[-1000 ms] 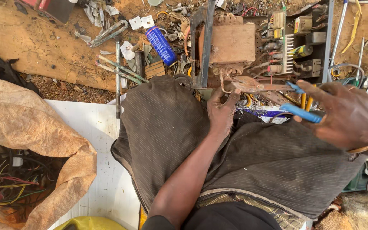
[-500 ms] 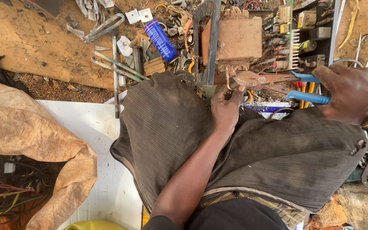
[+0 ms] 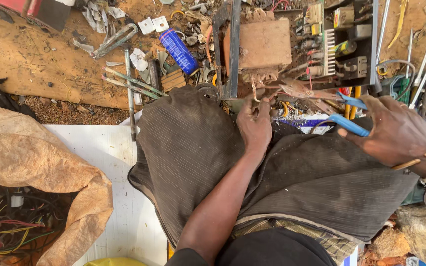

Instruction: The person sits on the ground and uses pliers to cut wires on a disassembled electronic device. They then use a hammer to strike a component and a screwdriver to adjust parts inside the casing.

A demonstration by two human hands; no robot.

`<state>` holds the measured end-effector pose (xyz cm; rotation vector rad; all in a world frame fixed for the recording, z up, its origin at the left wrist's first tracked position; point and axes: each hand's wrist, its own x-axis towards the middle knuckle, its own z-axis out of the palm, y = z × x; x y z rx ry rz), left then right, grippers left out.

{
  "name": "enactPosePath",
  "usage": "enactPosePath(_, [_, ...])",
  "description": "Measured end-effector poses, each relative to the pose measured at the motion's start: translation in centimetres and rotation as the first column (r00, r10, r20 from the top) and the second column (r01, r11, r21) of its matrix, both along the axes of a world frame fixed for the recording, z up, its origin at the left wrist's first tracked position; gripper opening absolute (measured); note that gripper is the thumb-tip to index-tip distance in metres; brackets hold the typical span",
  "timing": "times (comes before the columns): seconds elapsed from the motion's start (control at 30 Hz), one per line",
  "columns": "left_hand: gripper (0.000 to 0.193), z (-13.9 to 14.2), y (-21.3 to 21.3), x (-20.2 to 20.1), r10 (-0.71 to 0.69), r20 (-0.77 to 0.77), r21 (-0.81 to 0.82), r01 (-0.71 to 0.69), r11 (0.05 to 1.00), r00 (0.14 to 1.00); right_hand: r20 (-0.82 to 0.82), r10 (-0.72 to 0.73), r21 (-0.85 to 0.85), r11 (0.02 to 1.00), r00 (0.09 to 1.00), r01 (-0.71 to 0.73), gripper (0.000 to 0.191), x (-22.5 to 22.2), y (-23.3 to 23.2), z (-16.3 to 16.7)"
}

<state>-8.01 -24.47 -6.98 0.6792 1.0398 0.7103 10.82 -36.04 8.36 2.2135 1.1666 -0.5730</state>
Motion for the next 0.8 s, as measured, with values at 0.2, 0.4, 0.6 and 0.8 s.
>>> enactPosePath(0.2, [0.052, -0.9, 0.9, 0.2, 0.010, -0.060, 0.044, -0.008, 0.999, 0.998, -0.014, -0.014, -0.015, 1.000, 1.000, 0.014, 0.101, -0.7, 1.6, 0.0])
enactPosePath(0.4, [0.041, -0.7, 1.3, 0.2, -0.066, 0.106, -0.092, 0.076, 0.993, 0.992, 0.044, 0.104, -0.078, 0.992, 0.994, -0.101, 0.098, -0.9, 4.1, 1.6])
enactPosePath(0.6, [0.035, -0.2, 1.2, 0.2, -0.060, 0.109, -0.115, 0.073, 0.991, 0.992, 0.086, 0.139, -0.290, 0.951, 0.987, -0.108, 0.107, 0.8, 6.9, 2.6])
enactPosePath(0.8, [0.032, -0.9, 0.5, 0.6, -0.026, 0.137, 0.003, 0.026, 1.000, 0.990, 0.103, 0.143, -0.262, 0.958, 0.984, -0.112, 0.091, 2.3, 6.4, 0.9])
